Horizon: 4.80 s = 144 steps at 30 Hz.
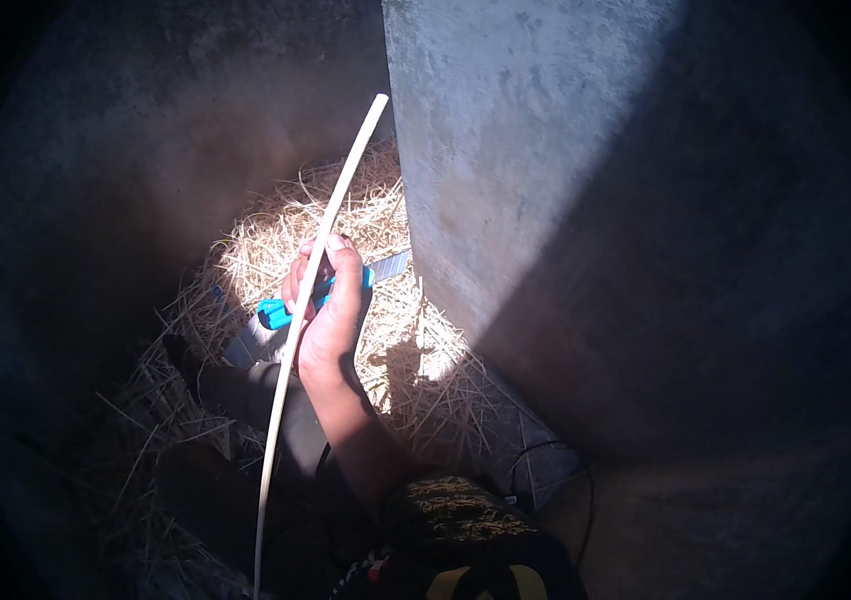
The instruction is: The person sits on the floor and uses a blue utility knife to shave thin strips from a long bamboo stick. The person holds the stick with one hand and carefully scrapes along its length with the knife, producing fine shavings that fall onto the straw-covered floor.
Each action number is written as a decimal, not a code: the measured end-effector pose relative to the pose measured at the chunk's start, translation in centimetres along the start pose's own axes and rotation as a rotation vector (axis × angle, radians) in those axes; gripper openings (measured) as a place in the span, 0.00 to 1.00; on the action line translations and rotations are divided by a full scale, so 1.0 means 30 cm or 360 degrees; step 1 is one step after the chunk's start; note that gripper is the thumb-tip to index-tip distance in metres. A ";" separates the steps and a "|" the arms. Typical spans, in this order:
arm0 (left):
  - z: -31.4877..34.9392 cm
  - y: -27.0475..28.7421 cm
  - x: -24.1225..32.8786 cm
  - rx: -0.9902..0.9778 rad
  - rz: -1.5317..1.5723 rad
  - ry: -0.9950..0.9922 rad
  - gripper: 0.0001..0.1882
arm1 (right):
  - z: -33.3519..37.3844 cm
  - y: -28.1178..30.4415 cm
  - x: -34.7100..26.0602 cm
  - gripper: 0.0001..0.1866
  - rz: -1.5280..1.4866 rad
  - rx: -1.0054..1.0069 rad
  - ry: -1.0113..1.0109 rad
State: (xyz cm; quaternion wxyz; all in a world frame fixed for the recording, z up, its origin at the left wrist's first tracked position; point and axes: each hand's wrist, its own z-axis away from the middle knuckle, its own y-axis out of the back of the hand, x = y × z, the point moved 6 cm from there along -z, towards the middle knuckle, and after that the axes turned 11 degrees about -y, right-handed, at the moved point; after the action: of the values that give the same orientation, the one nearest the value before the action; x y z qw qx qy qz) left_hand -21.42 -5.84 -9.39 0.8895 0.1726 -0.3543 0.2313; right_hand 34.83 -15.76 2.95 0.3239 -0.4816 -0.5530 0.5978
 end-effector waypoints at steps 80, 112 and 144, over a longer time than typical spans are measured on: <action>-0.145 -0.331 0.665 0.1576 -0.0364 -0.1304 0.14 | 0.411 -0.176 0.709 0.05 0.2324 -0.1808 0.1107; -0.281 -0.319 0.572 0.0896 0.0557 -0.1391 0.24 | 0.315 -0.281 0.675 0.06 0.3065 -0.1982 0.1383; -0.184 -0.370 0.617 0.1151 0.0024 -0.1438 0.14 | -0.241 -0.679 0.565 0.13 0.3692 -0.1392 0.1493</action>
State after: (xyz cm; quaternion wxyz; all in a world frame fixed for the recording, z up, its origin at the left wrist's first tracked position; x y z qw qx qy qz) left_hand -0.57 -7.12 -1.64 0.5328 0.5447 -0.5985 0.2474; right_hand 33.10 6.00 19.62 -0.3930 -0.8953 0.1944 0.0779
